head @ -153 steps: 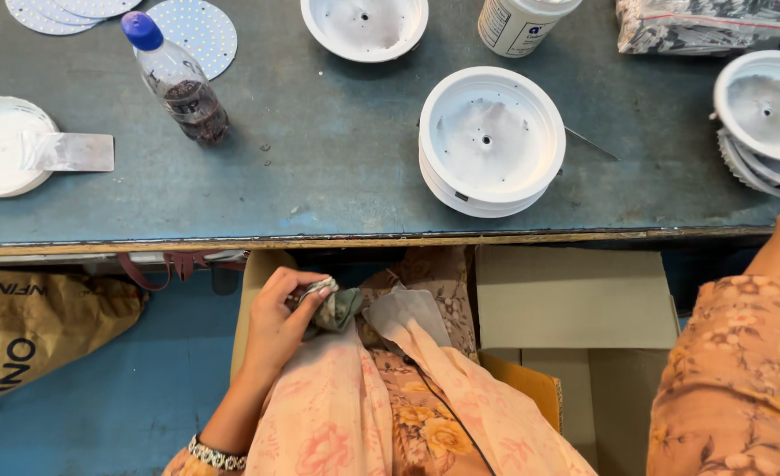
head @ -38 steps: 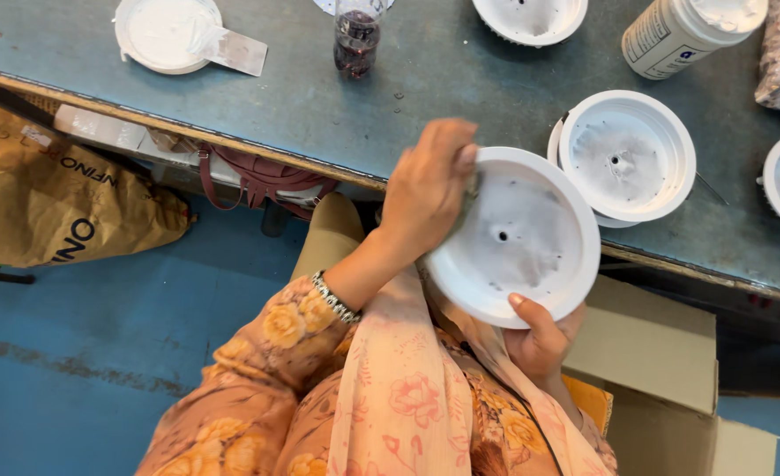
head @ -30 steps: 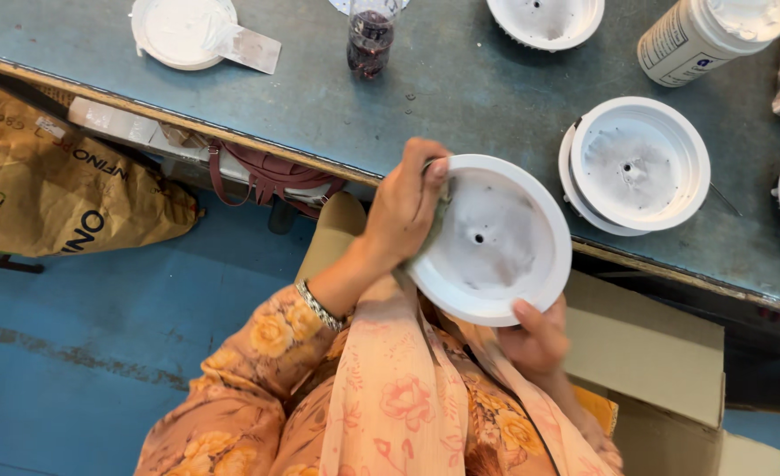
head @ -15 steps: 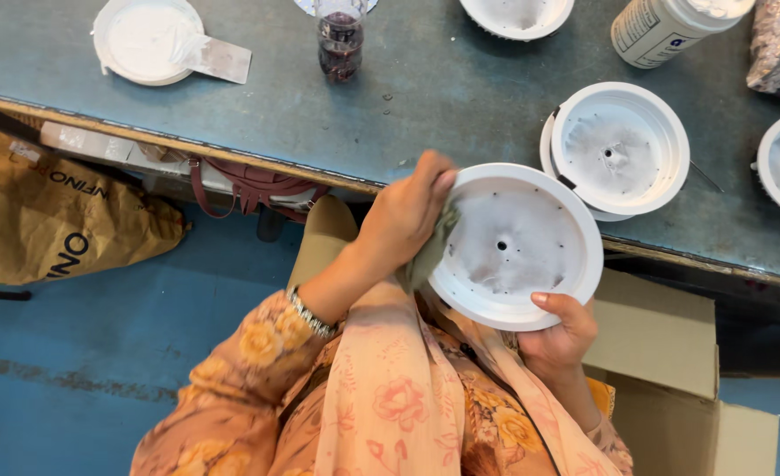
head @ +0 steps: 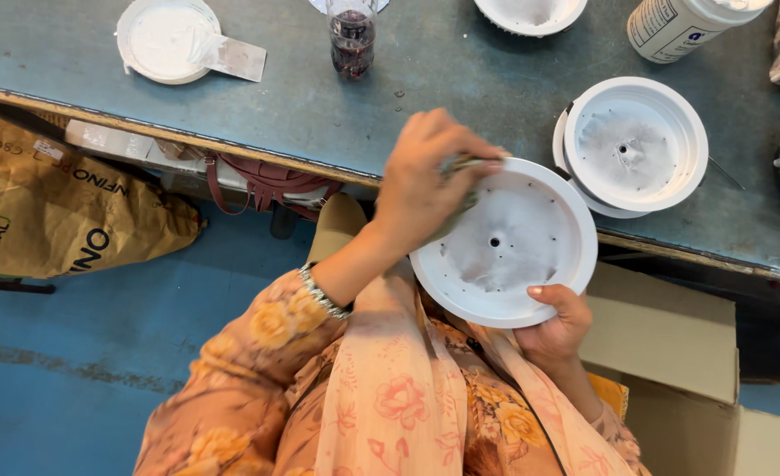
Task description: The person wipes the interior of white plastic circular parts with a green cloth. They handle the parts one at a time, wiping the inside surface and then placing them into a cardboard box. A bottle of liquid is briefly handled but not used.
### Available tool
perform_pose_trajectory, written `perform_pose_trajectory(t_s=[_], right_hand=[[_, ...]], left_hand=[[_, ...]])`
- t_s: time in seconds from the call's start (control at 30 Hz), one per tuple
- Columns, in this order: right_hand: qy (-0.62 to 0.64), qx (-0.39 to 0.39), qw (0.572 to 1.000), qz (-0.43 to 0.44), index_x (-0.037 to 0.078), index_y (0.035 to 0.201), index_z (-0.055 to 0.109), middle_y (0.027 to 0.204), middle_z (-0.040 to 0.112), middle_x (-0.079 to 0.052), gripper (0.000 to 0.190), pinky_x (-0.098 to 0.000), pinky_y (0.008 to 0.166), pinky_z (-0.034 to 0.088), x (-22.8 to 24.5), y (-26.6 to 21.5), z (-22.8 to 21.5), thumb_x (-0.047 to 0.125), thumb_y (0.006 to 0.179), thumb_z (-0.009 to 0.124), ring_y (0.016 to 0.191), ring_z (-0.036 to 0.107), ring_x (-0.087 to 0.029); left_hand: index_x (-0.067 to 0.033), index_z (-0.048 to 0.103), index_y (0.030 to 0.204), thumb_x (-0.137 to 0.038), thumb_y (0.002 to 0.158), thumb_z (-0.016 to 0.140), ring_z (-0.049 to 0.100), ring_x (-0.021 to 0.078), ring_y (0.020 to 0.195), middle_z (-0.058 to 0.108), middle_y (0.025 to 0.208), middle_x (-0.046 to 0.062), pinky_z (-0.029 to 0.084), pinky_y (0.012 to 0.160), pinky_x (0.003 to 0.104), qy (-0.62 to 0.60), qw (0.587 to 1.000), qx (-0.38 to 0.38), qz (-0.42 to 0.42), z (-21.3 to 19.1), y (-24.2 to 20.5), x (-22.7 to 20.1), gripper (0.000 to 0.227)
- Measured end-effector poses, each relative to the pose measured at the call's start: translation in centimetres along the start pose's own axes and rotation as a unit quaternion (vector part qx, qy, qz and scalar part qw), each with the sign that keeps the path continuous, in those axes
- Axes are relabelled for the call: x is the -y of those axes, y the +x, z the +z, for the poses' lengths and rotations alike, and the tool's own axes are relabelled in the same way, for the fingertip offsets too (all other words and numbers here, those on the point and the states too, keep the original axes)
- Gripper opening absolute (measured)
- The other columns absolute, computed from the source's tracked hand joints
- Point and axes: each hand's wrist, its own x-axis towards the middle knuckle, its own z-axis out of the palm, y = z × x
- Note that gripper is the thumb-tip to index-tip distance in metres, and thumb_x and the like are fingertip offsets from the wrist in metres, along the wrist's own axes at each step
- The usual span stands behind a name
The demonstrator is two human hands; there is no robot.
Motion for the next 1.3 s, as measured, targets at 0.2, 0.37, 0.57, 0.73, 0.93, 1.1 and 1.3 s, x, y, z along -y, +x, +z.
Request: perform_pose_trajectory(t_s=[0.2, 0.37, 0.57, 0.73, 0.93, 1.1, 1.3], right_hand=[[-0.024, 0.020, 0.998, -0.051, -0.006, 0.142, 0.044, 0.126, 0.060, -0.019, 0.060, -0.0481, 0.110, 0.047, -1.4, -0.3, -0.5, -0.003, 0.083, 0.056, 0.120, 0.060, -0.033], [-0.029, -0.012, 0.999, -0.019, -0.006, 0.142, 0.045, 0.127, 0.061, -0.020, 0.065, -0.0482, 0.108, 0.046, -1.5, -0.7, -0.7, 0.001, 0.078, 0.054, 0.118, 0.061, -0.035], [0.004, -0.025, 1.000, -0.009, -0.006, 0.145, 0.044, 0.130, 0.059, -0.021, 0.069, -0.0485, 0.110, 0.046, -1.7, -0.9, 0.1, 0.004, 0.077, 0.055, 0.121, 0.059, -0.036], [0.002, -0.048, 0.998, -0.038, -0.002, 0.147, 0.043, 0.131, 0.058, -0.019, 0.074, -0.0488, 0.117, 0.046, -0.4, 0.1, 1.3, 0.006, 0.074, 0.057, 0.126, 0.057, -0.037], [0.020, -0.057, 0.990, -0.125, -0.001, 0.146, 0.046, 0.134, 0.059, -0.016, 0.074, -0.0484, 0.120, 0.044, 0.7, 1.8, 4.3, 0.002, 0.072, 0.058, 0.131, 0.057, -0.034], [0.008, -0.057, 0.987, -0.150, 0.000, 0.144, 0.047, 0.134, 0.058, -0.015, 0.071, -0.0479, 0.123, 0.043, -0.3, 1.8, 5.7, 0.002, 0.075, 0.058, 0.131, 0.057, -0.034], [0.024, -0.052, 0.986, -0.156, 0.002, 0.144, 0.046, 0.134, 0.057, -0.014, 0.071, -0.0483, 0.123, 0.043, -0.8, 1.0, 6.9, 0.004, 0.075, 0.060, 0.132, 0.056, -0.033]], left_hand=[[-0.0165, 0.075, 0.099, -0.012, 0.085, 0.081, 0.058, 0.0210, 0.085, 0.057, 0.091, 0.001, 0.050, 0.072, 0.034, 0.051, 0.978, 0.053, 0.195, 4.0, 0.0, -4.3, 0.016], [-0.0181, 0.077, 0.103, -0.013, 0.084, 0.081, 0.059, 0.0192, 0.085, 0.060, 0.092, -0.001, 0.050, 0.069, 0.032, 0.106, 0.983, 0.021, 0.147, 3.0, 0.6, -2.4, 0.020], [-0.0183, 0.078, 0.098, -0.018, 0.085, 0.083, 0.061, 0.0185, 0.082, 0.059, 0.087, 0.000, 0.050, 0.069, 0.032, 0.110, 0.994, 0.023, -0.003, -1.5, -0.4, -0.1, 0.013], [-0.0142, 0.077, 0.100, -0.007, 0.092, 0.077, 0.066, 0.0151, 0.080, 0.062, 0.088, 0.000, 0.054, 0.070, 0.030, 0.036, 0.992, 0.079, -0.088, -4.5, -3.9, 1.1, 0.011], [-0.0159, 0.077, 0.093, -0.001, 0.086, 0.076, 0.060, 0.0175, 0.075, 0.057, 0.083, 0.002, 0.051, 0.066, 0.031, 0.029, 0.990, 0.105, -0.093, -3.5, -8.3, -2.0, 0.017], [-0.0176, 0.078, 0.095, -0.003, 0.086, 0.075, 0.058, 0.0176, 0.071, 0.056, 0.080, 0.002, 0.048, 0.060, 0.033, 0.072, 0.989, 0.102, -0.083, -4.6, -8.2, -2.3, 0.017], [-0.0186, 0.074, 0.095, -0.006, 0.087, 0.075, 0.060, 0.0193, 0.074, 0.058, 0.083, 0.001, 0.049, 0.062, 0.033, 0.099, 0.993, 0.051, -0.040, -4.9, -7.0, -1.6, 0.015]])
